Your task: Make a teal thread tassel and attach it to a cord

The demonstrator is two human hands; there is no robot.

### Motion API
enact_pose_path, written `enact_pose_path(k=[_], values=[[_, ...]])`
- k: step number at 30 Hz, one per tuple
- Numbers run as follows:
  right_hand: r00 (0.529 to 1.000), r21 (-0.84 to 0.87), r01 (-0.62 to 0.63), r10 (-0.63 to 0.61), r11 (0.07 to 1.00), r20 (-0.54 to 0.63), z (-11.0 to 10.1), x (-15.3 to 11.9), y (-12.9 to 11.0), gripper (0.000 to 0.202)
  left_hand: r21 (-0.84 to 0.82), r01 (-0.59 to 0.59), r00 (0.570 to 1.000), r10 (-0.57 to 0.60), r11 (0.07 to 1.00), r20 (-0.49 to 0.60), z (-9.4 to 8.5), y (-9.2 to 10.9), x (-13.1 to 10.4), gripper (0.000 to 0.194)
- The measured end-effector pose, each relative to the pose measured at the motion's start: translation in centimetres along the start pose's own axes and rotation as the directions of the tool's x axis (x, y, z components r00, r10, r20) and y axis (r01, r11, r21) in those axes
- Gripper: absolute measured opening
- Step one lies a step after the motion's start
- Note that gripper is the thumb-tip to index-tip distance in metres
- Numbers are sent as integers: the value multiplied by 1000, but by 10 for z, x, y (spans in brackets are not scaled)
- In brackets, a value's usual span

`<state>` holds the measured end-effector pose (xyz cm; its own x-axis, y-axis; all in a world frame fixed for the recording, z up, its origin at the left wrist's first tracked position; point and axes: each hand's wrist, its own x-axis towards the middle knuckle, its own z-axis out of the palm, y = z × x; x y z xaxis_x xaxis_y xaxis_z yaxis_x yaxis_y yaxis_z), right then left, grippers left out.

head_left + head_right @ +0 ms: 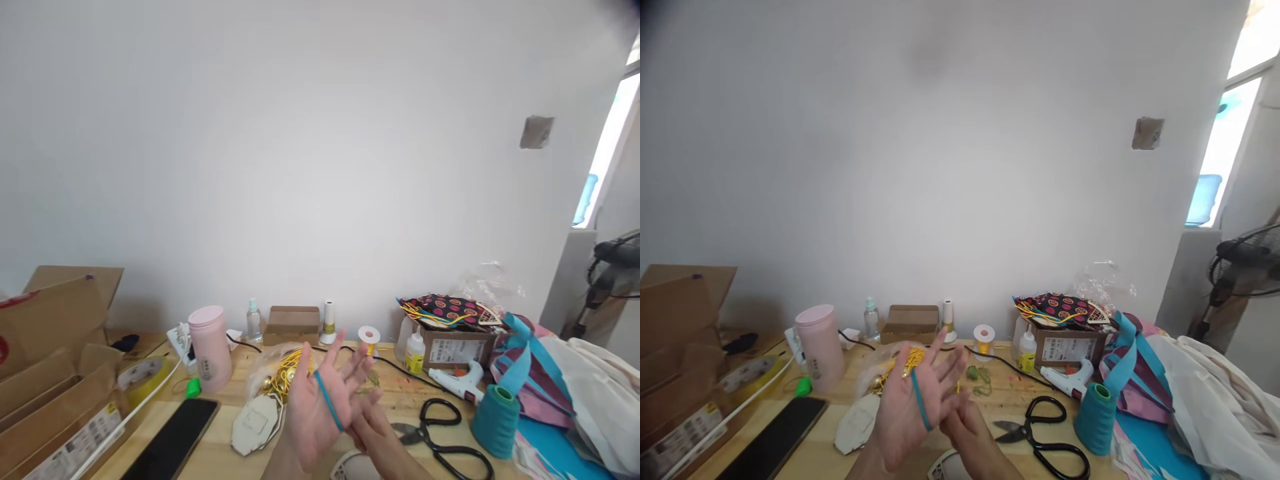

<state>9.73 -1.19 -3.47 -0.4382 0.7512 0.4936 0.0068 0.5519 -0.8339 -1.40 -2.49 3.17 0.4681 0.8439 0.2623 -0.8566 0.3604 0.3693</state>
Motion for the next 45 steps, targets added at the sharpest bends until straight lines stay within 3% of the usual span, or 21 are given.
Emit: enact_pose_path(k=[3, 7, 11, 13, 15, 17, 20, 22, 27, 29, 32, 34, 36, 38, 41, 45], values=[[993, -322, 85, -55, 943, 102, -11, -14, 7, 33, 1, -98, 993, 98, 995, -64, -15, 9, 2, 62], [957, -631, 262, -109, 730, 271, -20, -17, 1, 26, 93, -127, 971, 143, 987, -193, -35, 9, 5, 56], [917, -776, 396, -265, 491, 300, -23, -11, -3, 26, 204, -29, 943, 95, 979, -319, -50, -5, 5, 52], [903, -784, 414, -314, 462, 293, -27, -9, -4, 26, 231, 125, 932, -34, 965, -360, -54, -18, 2, 56], [911, -769, 395, -324, 503, 256, -33, -8, -5, 27, 240, 330, 895, -221, 913, -388, -55, -32, -1, 65], [930, -731, 352, -303, 584, 206, -41, -9, -6, 30, 231, 505, 828, -391, 831, -402, -54, -45, -3, 76], [960, -634, 270, -256, 725, 116, -51, -10, -4, 28, 229, 626, 759, -516, 745, -398, -55, -56, -5, 87], [972, -549, 223, -229, 805, 58, -54, -9, -1, 26, 214, 647, 747, -552, 732, -370, -58, -59, -7, 88], [997, -337, 51, -70, 940, -44, -49, -5, 14, 30, 184, 633, 774, -604, 752, -192, -56, -58, -14, 85], [998, -279, 12, -27, 960, -50, -42, -5, 20, 32, 185, 591, 805, -588, 785, -75, -50, -54, -16, 86], [999, -272, 20, -33, 962, -43, -32, -8, 29, 31, 88, 430, 897, -436, 898, 68, -40, -45, -18, 83], [998, -314, 51, -58, 948, -14, -28, -11, 32, 32, -8, 268, 961, -267, 963, 76, -37, -36, -17, 73], [996, -393, 94, -84, 915, 42, -26, -13, 32, 32, -77, 66, 997, -64, 995, 30, -41, -27, -14, 62], [987, -509, 148, -97, 848, 127, -25, -14, 28, 29, -99, -128, 992, 125, 987, -34, -51, -20, -10, 59], [965, -675, 234, -84, 700, 248, -23, -16, 19, 23, -73, -345, 932, 332, 936, -145, -71, -11, -6, 56], [935, -780, 345, -119, 523, 334, -18, -17, 6, 20, 6, -437, 869, 423, 900, -256, -87, -4, -4, 51]])
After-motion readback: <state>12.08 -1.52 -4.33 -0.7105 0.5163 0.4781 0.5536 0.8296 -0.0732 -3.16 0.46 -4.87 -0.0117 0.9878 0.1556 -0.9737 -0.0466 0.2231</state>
